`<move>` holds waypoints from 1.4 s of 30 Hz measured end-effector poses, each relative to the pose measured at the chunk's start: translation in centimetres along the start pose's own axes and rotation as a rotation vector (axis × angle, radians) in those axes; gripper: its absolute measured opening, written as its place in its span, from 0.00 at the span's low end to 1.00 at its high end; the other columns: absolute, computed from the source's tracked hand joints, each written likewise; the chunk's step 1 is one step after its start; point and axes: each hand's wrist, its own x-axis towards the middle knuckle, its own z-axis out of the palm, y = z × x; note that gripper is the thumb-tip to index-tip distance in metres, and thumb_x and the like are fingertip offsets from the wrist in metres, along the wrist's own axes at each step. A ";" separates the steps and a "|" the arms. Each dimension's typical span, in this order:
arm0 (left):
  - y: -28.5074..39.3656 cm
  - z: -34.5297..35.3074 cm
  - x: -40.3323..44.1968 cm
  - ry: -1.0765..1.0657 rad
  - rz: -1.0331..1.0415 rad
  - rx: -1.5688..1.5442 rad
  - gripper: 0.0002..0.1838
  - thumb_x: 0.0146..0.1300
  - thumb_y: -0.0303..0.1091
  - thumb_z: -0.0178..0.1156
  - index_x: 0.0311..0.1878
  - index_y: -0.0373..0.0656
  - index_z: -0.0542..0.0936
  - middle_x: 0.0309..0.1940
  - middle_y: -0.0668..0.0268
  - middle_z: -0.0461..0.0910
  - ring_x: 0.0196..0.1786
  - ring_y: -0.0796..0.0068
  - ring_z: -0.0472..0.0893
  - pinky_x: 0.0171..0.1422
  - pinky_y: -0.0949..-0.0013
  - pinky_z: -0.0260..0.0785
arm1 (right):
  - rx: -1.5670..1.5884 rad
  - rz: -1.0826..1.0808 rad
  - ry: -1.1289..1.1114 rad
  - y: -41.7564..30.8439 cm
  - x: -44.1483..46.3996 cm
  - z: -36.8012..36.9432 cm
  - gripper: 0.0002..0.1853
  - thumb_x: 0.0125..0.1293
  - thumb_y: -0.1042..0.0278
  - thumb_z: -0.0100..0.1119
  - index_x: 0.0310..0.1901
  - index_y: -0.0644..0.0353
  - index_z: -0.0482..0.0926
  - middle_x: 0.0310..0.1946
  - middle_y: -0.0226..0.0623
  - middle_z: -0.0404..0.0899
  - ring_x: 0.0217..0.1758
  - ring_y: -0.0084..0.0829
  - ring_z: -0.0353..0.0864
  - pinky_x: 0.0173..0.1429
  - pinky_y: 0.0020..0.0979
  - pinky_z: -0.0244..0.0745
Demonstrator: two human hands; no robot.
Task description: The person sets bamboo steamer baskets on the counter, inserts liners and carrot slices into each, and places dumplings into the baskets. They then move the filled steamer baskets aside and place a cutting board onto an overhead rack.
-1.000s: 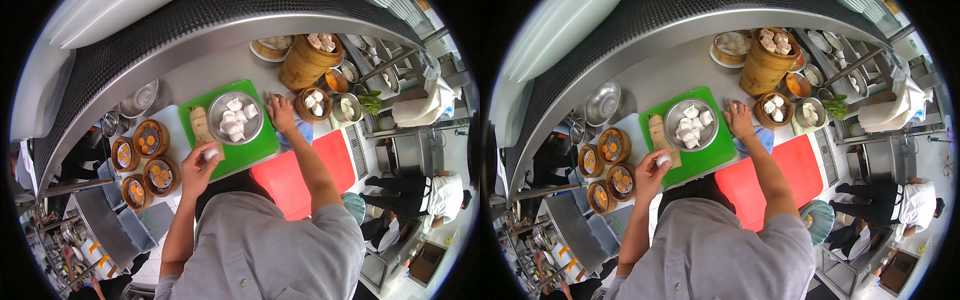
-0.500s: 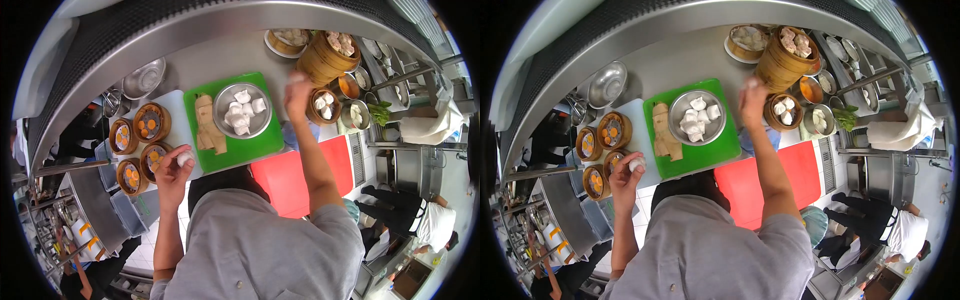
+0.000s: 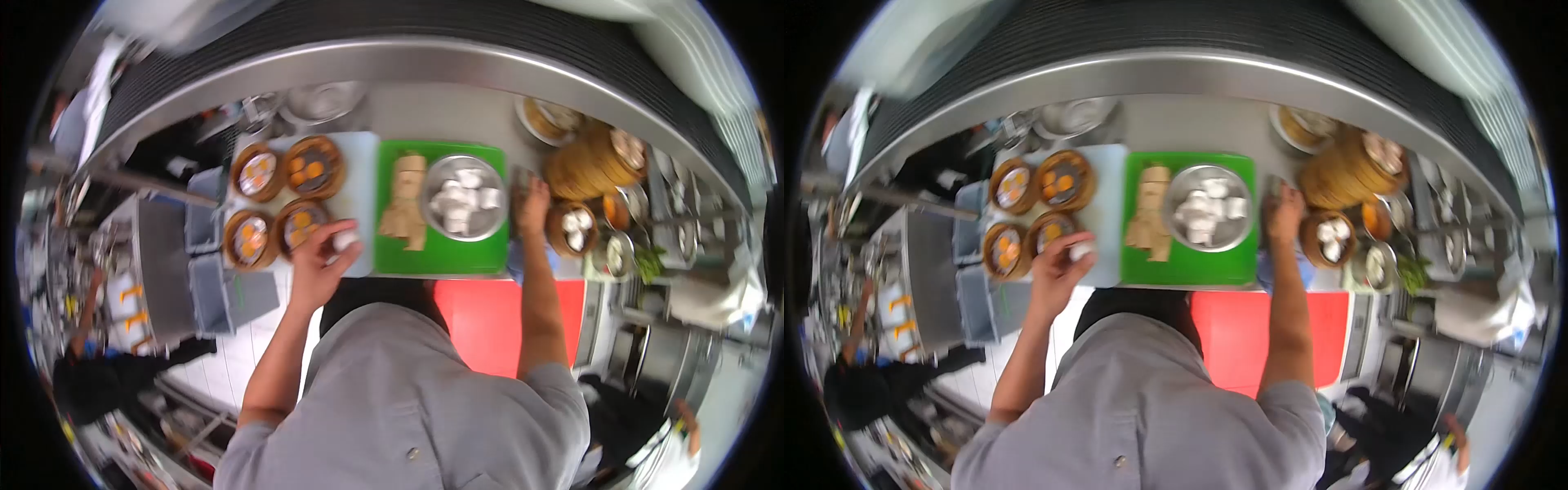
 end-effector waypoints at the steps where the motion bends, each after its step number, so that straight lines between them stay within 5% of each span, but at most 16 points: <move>1: 0.0 -0.3 -0.1 0.011 0.000 -0.069 0.17 0.66 0.27 0.70 0.57 0.38 0.83 0.44 0.69 0.83 0.42 0.84 0.79 0.49 0.76 0.74 | -0.002 -0.015 -0.006 1.2 0.3 0.8 0.28 0.62 0.65 0.67 0.65 0.60 0.75 0.54 0.56 0.79 0.59 0.55 0.76 0.66 0.49 0.71; 3: -0.6 -1.8 -0.4 0.039 -0.045 -0.024 0.17 0.66 0.28 0.70 0.58 0.39 0.83 0.42 0.70 0.84 0.41 0.83 0.80 0.49 0.76 0.74 | 0.075 0.024 0.006 2.3 1.1 0.6 0.24 0.64 0.65 0.66 0.60 0.64 0.78 0.53 0.58 0.80 0.59 0.57 0.77 0.65 0.45 0.73; 7: -3.9 -7.1 -0.9 0.291 -0.051 -0.094 0.16 0.67 0.27 0.69 0.57 0.36 0.83 0.42 0.69 0.85 0.42 0.84 0.81 0.47 0.77 0.73 | 0.570 0.478 0.095 2.8 2.8 -1.7 0.18 0.70 0.65 0.67 0.55 0.67 0.80 0.48 0.43 0.86 0.51 0.34 0.84 0.58 0.32 0.76; 9: -4.6 -10.3 -1.5 0.385 -0.145 -0.162 0.15 0.67 0.24 0.65 0.56 0.35 0.82 0.48 0.66 0.85 0.49 0.78 0.82 0.59 0.73 0.72 | 0.853 0.363 0.208 -2.4 3.5 -6.3 0.17 0.71 0.65 0.66 0.55 0.66 0.80 0.47 0.35 0.85 0.49 0.26 0.82 0.54 0.31 0.76; 13: -7.1 -13.6 -1.9 0.300 -0.257 -0.276 0.17 0.65 0.27 0.68 0.57 0.37 0.81 0.48 0.66 0.84 0.51 0.77 0.81 0.60 0.72 0.72 | 0.981 0.091 -0.244 -21.7 2.0 -12.7 0.16 0.70 0.65 0.68 0.56 0.57 0.81 0.46 0.31 0.84 0.47 0.22 0.81 0.51 0.27 0.77; 17: -9.2 -12.6 -0.9 0.157 -0.184 -0.034 0.19 0.58 0.23 0.74 0.53 0.39 0.81 0.49 0.63 0.84 0.52 0.73 0.83 0.59 0.69 0.77 | 0.900 -0.243 -0.720 -36.9 -3.7 -6.6 0.18 0.65 0.65 0.72 0.57 0.50 0.81 0.47 0.34 0.86 0.49 0.33 0.87 0.53 0.36 0.82; 22: -10.6 -12.1 0.5 0.192 0.270 0.617 0.19 0.56 0.29 0.76 0.50 0.40 0.82 0.45 0.57 0.85 0.46 0.66 0.86 0.48 0.64 0.80 | 0.567 -0.629 -0.579 -44.7 -5.6 0.0 0.19 0.63 0.65 0.69 0.56 0.54 0.80 0.46 0.45 0.85 0.51 0.50 0.84 0.55 0.46 0.80; 26: -11.6 -12.5 0.0 0.235 0.236 0.520 0.19 0.58 0.34 0.76 0.51 0.40 0.83 0.42 0.55 0.86 0.41 0.66 0.86 0.43 0.64 0.78 | 0.522 -0.651 -0.566 -44.9 -5.5 0.3 0.18 0.65 0.67 0.68 0.56 0.57 0.80 0.46 0.46 0.85 0.50 0.48 0.85 0.55 0.43 0.80; 29: -11.2 -13.2 -0.1 0.140 0.052 0.300 0.17 0.64 0.36 0.72 0.52 0.38 0.83 0.41 0.58 0.86 0.35 0.69 0.85 0.41 0.66 0.77 | 0.673 -0.376 -0.615 -43.4 -5.9 -1.7 0.15 0.68 0.68 0.65 0.55 0.59 0.80 0.46 0.44 0.86 0.51 0.42 0.86 0.55 0.40 0.80; 32: -13.1 -13.5 0.3 0.100 -0.266 -0.377 0.15 0.74 0.35 0.60 0.57 0.34 0.81 0.43 0.62 0.85 0.36 0.73 0.86 0.42 0.71 0.78 | 1.000 0.207 -0.724 -39.2 -6.5 -2.2 0.15 0.73 0.62 0.59 0.55 0.61 0.80 0.44 0.39 0.85 0.46 0.35 0.84 0.50 0.34 0.78; 34: -12.5 -13.9 0.4 0.052 -0.324 -0.491 0.15 0.75 0.33 0.59 0.57 0.34 0.80 0.42 0.62 0.86 0.38 0.72 0.87 0.41 0.72 0.78 | 1.359 0.841 -0.960 -37.6 -6.8 -3.5 0.19 0.77 0.55 0.52 0.57 0.61 0.79 0.41 0.34 0.82 0.42 0.28 0.81 0.47 0.29 0.74; 35: -12.3 -14.0 0.4 0.009 -0.374 -0.590 0.14 0.75 0.32 0.57 0.58 0.34 0.79 0.41 0.61 0.86 0.39 0.71 0.88 0.40 0.73 0.78 | 1.352 0.855 -0.955 -37.3 -7.4 -3.6 0.19 0.77 0.55 0.52 0.57 0.61 0.79 0.41 0.34 0.82 0.42 0.28 0.81 0.47 0.29 0.74; 37: -12.5 -13.4 0.5 -0.010 -0.349 -0.535 0.14 0.73 0.31 0.59 0.56 0.34 0.81 0.41 0.60 0.86 0.37 0.71 0.88 0.38 0.71 0.78 | 1.280 0.697 -0.928 -38.1 -8.3 -4.9 0.22 0.77 0.51 0.49 0.59 0.58 0.78 0.40 0.34 0.81 0.39 0.25 0.78 0.42 0.26 0.70; 39: -11.7 -13.2 0.5 -0.033 -0.198 -0.038 0.14 0.69 0.30 0.63 0.53 0.34 0.82 0.41 0.57 0.86 0.34 0.69 0.89 0.39 0.67 0.79 | 1.281 0.640 -0.912 -38.6 -8.8 -5.1 0.19 0.74 0.57 0.54 0.60 0.57 0.78 0.44 0.36 0.80 0.41 0.28 0.80 0.44 0.29 0.73; 41: -11.2 -12.8 0.7 -0.013 -0.096 0.163 0.15 0.65 0.33 0.67 0.51 0.35 0.84 0.41 0.53 0.86 0.32 0.65 0.88 0.39 0.63 0.79 | 0.912 0.094 -0.835 -39.1 -9.0 -4.5 0.19 0.71 0.65 0.60 0.61 0.57 0.78 0.47 0.40 0.80 0.45 0.33 0.82 0.47 0.33 0.78; 42: -10.9 -12.5 0.8 0.008 -0.050 0.249 0.17 0.64 0.36 0.69 0.51 0.35 0.84 0.41 0.53 0.86 0.33 0.66 0.88 0.38 0.65 0.78 | 0.807 0.120 -0.822 -40.3 -8.7 -5.3 0.22 0.66 0.72 0.66 0.62 0.57 0.78 0.50 0.45 0.81 0.50 0.37 0.84 0.52 0.35 0.81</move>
